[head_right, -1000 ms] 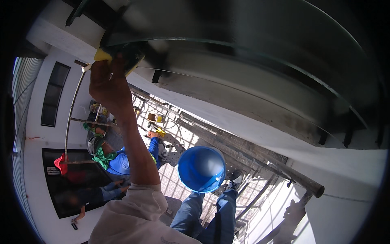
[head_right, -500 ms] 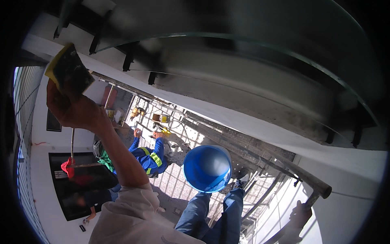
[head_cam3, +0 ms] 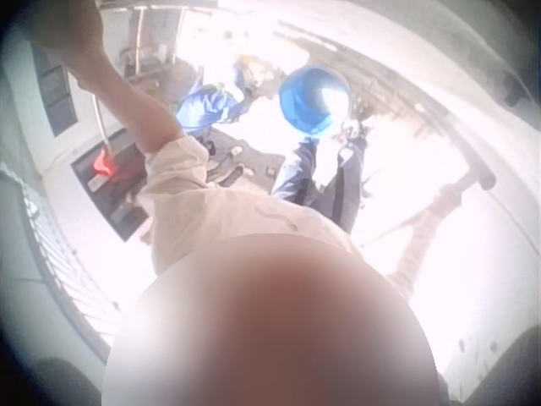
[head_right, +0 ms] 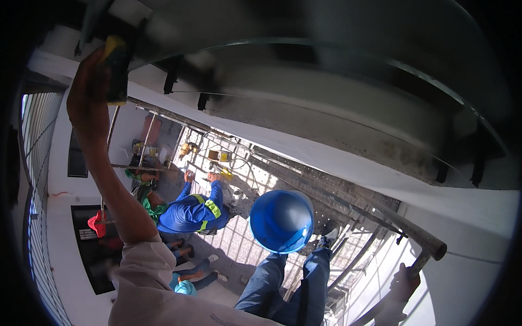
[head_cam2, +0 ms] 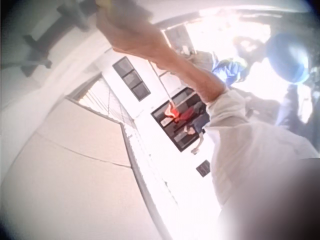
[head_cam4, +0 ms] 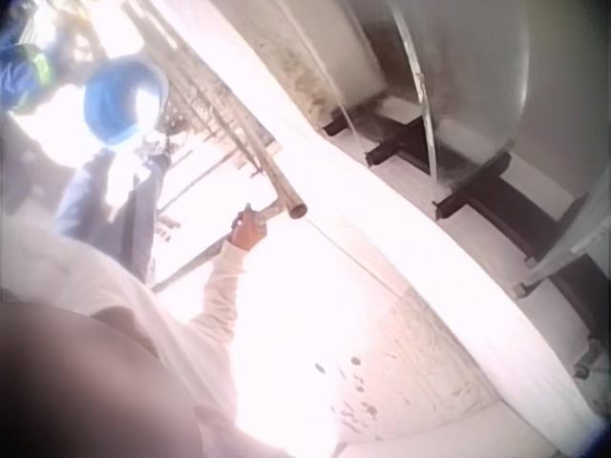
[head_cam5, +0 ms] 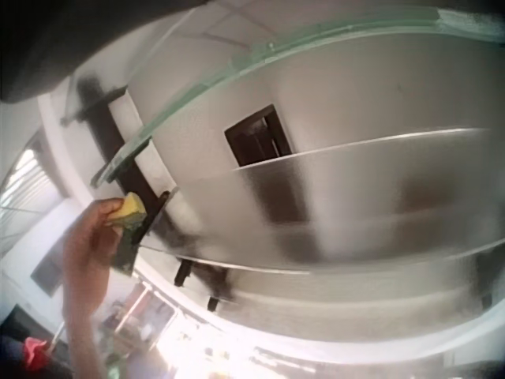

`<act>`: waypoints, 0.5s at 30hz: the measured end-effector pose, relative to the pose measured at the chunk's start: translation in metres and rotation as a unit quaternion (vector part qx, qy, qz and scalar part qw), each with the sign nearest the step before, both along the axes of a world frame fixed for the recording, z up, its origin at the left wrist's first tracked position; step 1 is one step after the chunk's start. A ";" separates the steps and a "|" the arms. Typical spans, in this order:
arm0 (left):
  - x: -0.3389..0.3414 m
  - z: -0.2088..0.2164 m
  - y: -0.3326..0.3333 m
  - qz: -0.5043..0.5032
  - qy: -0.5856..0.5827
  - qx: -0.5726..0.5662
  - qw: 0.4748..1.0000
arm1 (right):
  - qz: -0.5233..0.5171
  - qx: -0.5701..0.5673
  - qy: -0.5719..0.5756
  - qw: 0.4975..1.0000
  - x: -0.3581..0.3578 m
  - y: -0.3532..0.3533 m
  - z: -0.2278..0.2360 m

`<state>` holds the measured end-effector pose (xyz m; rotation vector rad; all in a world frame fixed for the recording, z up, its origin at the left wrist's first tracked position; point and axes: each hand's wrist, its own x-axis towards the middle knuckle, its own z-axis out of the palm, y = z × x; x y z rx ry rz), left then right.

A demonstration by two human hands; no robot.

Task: The person stands on scaffolding and repeatedly wipes the underside of a metal ventilation grille with a yellow sponge. They periodically dip the sponge into a blue bucket of water to re-wet it before continuing to clean the grille surface.

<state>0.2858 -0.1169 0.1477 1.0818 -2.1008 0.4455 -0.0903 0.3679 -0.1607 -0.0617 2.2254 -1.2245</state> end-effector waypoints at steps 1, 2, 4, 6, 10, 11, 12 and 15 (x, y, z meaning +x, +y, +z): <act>0.001 0.005 -0.001 0.000 -0.033 0.012 0.999 | -0.004 -0.011 -0.002 1.000 0.000 0.000 0.000; 0.003 0.010 -0.001 -0.021 -0.053 0.017 0.998 | -0.002 -0.018 0.002 1.000 0.000 0.001 0.000; 0.005 0.015 -0.003 -0.060 -0.102 0.022 0.993 | -0.001 -0.019 0.003 1.000 -0.001 0.002 -0.002; 0.007 0.014 -0.004 -0.119 -0.005 -0.036 0.992 | -0.001 -0.019 -0.001 1.000 -0.002 0.004 -0.005; 0.011 0.010 -0.009 -0.111 -0.052 -0.191 0.974 | 0.002 -0.012 0.010 1.000 -0.006 0.008 -0.011; 0.012 0.009 -0.010 -0.071 -0.072 -0.139 0.985 | 0.005 -0.013 0.008 1.000 -0.007 0.009 -0.011; 0.012 0.010 -0.012 -0.040 -0.081 -0.097 0.991 | 0.011 -0.020 0.004 1.000 -0.008 0.010 -0.011; 0.011 0.013 -0.014 0.031 -0.090 0.012 0.995 | 0.015 -0.017 0.016 1.000 -0.007 0.008 -0.008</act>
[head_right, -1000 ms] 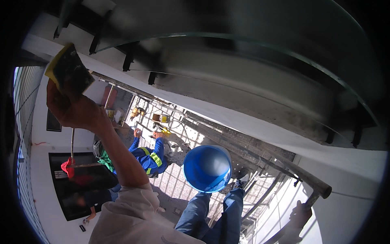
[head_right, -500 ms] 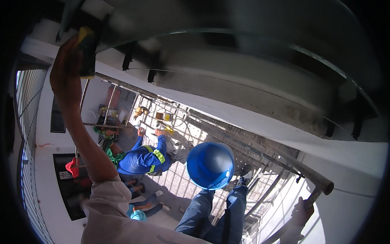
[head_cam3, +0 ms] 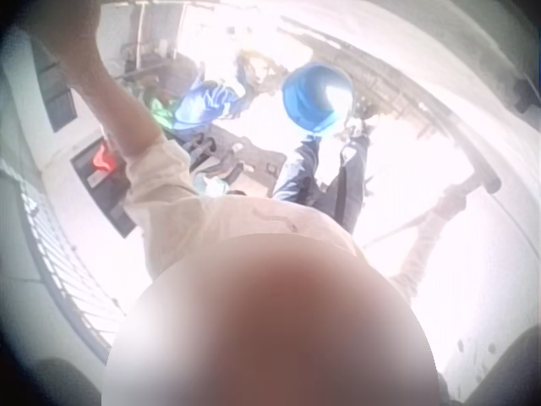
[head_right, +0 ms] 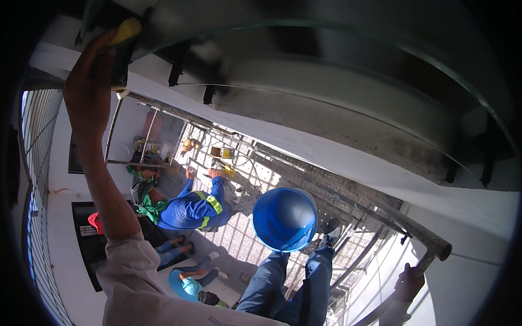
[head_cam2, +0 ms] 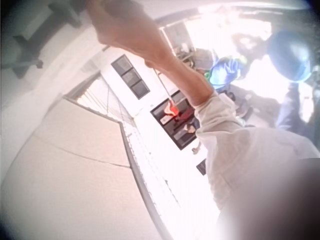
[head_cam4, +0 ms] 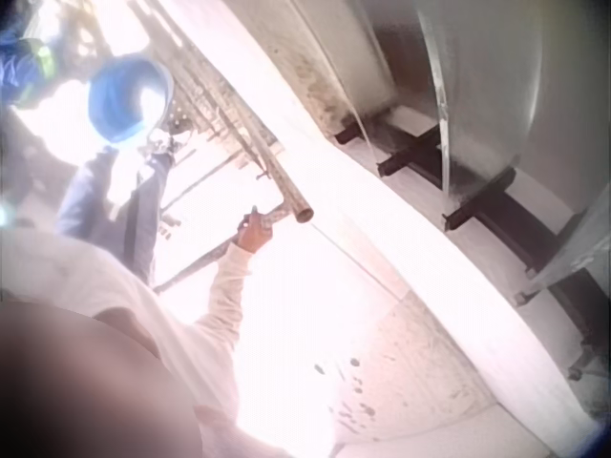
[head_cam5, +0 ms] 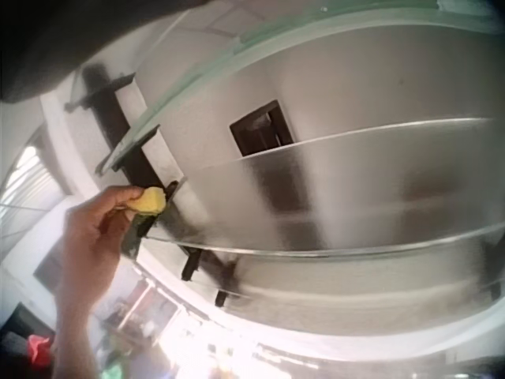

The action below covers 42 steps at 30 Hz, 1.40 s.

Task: The person stands on scaffolding and repeatedly wipes the underside of a metal ventilation grille with a yellow sponge. They periodically dip the sponge into a blue bucket of water to re-wet it before continuing to clean the grille surface.

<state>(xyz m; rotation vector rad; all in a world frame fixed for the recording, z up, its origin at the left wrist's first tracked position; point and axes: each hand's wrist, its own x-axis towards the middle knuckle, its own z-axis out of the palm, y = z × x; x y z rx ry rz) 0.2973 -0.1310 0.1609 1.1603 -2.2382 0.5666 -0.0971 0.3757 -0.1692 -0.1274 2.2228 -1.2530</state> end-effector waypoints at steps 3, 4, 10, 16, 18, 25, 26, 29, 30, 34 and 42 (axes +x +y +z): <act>-0.006 0.002 0.003 -0.010 0.017 0.013 1.000 | -0.026 0.010 -0.011 1.000 0.003 -0.005 0.003; -0.008 0.003 0.005 0.002 0.008 -0.022 1.000 | -0.030 0.017 -0.013 0.999 0.003 -0.006 0.004; -0.010 -0.009 0.019 -0.010 0.166 0.003 0.986 | -0.020 0.003 -0.014 1.000 0.003 -0.004 0.004; -0.017 -0.091 0.029 -0.017 0.401 -0.139 0.905 | -0.011 0.010 -0.003 1.000 0.002 -0.002 0.001; -0.021 -0.125 0.038 -0.022 0.473 -0.097 0.876 | -0.025 0.006 -0.019 0.999 0.001 -0.002 0.002; -0.019 -0.125 0.015 -0.031 0.395 -0.111 0.911 | -0.002 0.006 0.002 1.000 0.004 -0.003 0.008; -0.018 -0.119 0.010 -0.012 0.349 -0.124 0.929 | -0.008 0.002 -0.005 1.000 0.005 -0.004 0.009; -0.021 -0.113 0.009 -0.028 0.241 -0.155 0.958 | -0.030 -0.010 -0.017 0.999 0.009 -0.011 0.014; -0.023 -0.114 0.013 -0.053 0.220 -0.147 0.963 | -0.034 -0.015 -0.015 0.999 0.010 -0.013 0.016; -0.023 -0.112 0.027 0.066 0.116 -0.066 0.989 | -0.019 0.003 -0.019 1.000 0.012 -0.018 0.023; -0.024 -0.107 0.020 0.049 0.048 -0.105 0.992 | -0.012 -0.003 -0.011 1.000 0.008 -0.012 0.017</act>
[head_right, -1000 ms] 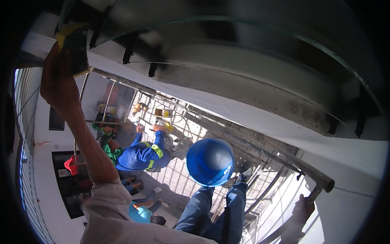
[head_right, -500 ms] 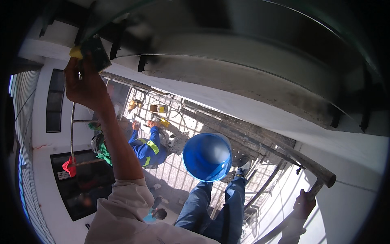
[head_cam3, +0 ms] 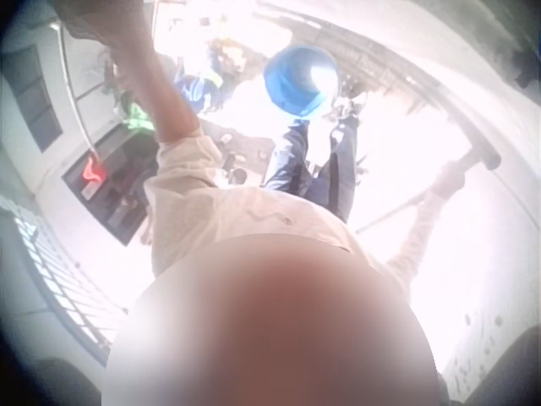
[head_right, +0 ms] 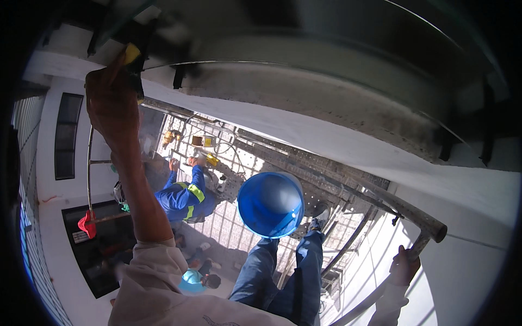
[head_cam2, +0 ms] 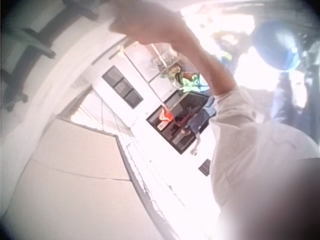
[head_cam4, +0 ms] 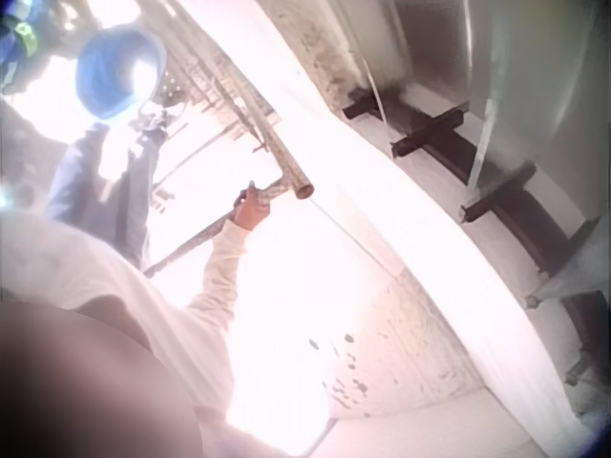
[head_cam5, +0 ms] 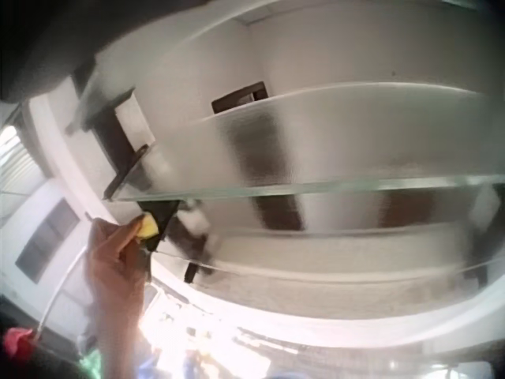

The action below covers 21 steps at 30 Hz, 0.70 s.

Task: The person stands on scaffolding and repeatedly wipes the underside of a metal ventilation grille with a yellow sponge. They periodically dip the sponge into a blue bucket of water to re-wet it before continuing to clean the grille surface.

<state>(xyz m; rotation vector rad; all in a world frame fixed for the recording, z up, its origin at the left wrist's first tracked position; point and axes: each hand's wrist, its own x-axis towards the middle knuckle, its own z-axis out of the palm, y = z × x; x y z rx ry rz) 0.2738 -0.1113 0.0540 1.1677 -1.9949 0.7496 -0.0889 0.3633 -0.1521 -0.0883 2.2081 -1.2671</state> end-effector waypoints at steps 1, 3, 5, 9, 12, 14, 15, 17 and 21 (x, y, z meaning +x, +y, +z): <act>0.000 0.000 0.000 0.017 -0.024 0.035 0.999 | 0.001 0.003 -0.003 1.000 -0.001 0.000 -0.001; 0.001 0.002 0.005 0.059 -0.045 0.077 0.994 | 0.004 0.029 0.001 1.000 -0.001 0.000 -0.001; 0.007 0.011 0.011 0.058 -0.069 0.102 0.991 | -0.009 0.004 -0.008 1.000 0.001 -0.002 0.000; 0.015 0.014 0.019 -0.022 0.065 0.041 0.997 | -0.018 0.013 -0.014 1.000 0.003 -0.004 0.002; 0.009 0.002 0.010 -0.084 0.134 -0.082 0.984 | -0.004 0.012 -0.015 1.000 0.001 -0.002 0.002; 0.003 -0.003 -0.002 -0.103 0.106 -0.072 0.986 | 0.007 0.019 -0.011 1.000 0.000 0.000 0.002; 0.003 -0.002 -0.006 -0.130 0.091 -0.067 0.985 | 0.013 0.026 -0.010 1.000 0.000 0.000 0.002; 0.004 0.003 -0.007 -0.048 0.024 -0.008 0.999 | 0.001 0.020 -0.003 1.000 0.001 0.001 0.001; 0.016 0.010 0.017 -0.061 0.079 0.034 0.994 | -0.008 0.011 -0.013 1.000 0.002 -0.002 0.002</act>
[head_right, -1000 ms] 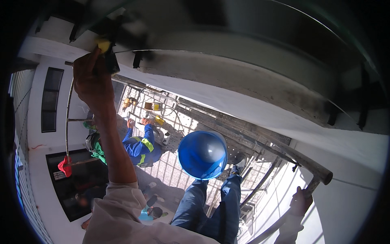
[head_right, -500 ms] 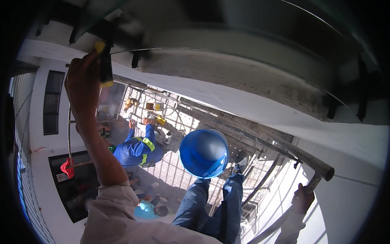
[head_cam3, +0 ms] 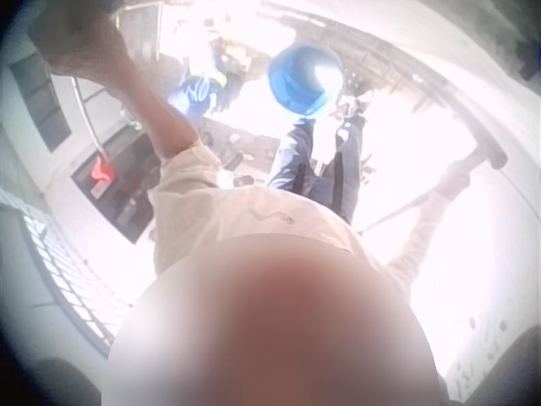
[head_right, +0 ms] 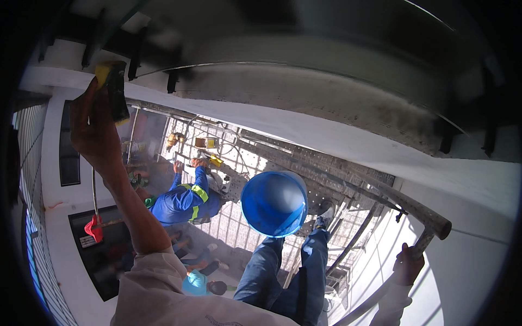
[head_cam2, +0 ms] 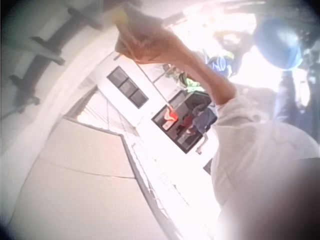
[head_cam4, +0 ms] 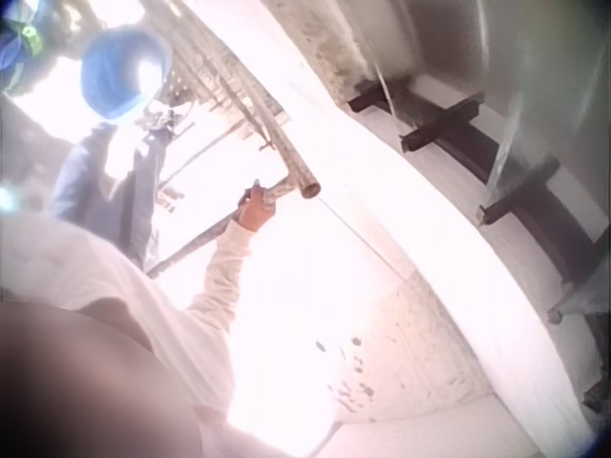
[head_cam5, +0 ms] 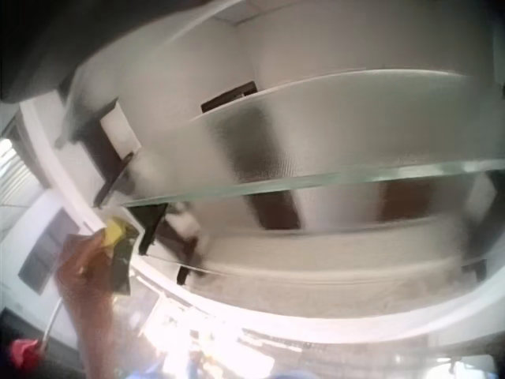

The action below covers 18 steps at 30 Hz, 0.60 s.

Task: The person stands on scaffolding and repeatedly wipes the underside of a metal ventilation grille with a yellow sponge. They periodically dip the sponge into a blue bucket of water to re-wet it before continuing to clean the grille surface.

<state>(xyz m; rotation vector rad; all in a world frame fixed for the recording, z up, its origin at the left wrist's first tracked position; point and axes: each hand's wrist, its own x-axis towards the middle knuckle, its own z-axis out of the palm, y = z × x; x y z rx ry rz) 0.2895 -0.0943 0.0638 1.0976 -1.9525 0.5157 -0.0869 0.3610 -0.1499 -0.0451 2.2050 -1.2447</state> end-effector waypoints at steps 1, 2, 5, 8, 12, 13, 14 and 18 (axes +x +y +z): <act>0.001 -0.003 0.006 -0.022 0.026 -0.049 0.998 | -0.004 -0.005 -0.005 1.000 0.001 -0.001 0.001; 0.000 -0.007 0.009 -0.045 0.069 -0.078 0.993 | -0.002 -0.005 -0.001 1.000 0.002 -0.001 0.002; -0.006 -0.021 0.002 -0.081 -0.023 -0.132 0.988 | 0.005 0.006 0.009 1.000 0.002 -0.003 0.004; -0.011 -0.022 -0.022 -0.102 -0.079 -0.189 0.974 | -0.010 0.013 0.013 1.000 0.001 -0.003 0.002; -0.012 -0.003 -0.045 -0.088 -0.174 -0.233 0.953 | 0.015 -0.017 0.020 1.000 0.002 0.001 0.001; -0.012 -0.002 -0.044 -0.065 -0.187 -0.217 0.956 | 0.010 -0.018 0.010 1.000 0.002 0.002 0.000; -0.015 -0.001 -0.045 -0.045 -0.208 -0.203 0.956 | 0.005 -0.019 0.002 1.000 0.001 0.003 -0.001; -0.023 -0.004 -0.028 -0.010 -0.220 -0.077 0.972 | 0.006 -0.019 -0.012 1.000 -0.003 0.007 -0.003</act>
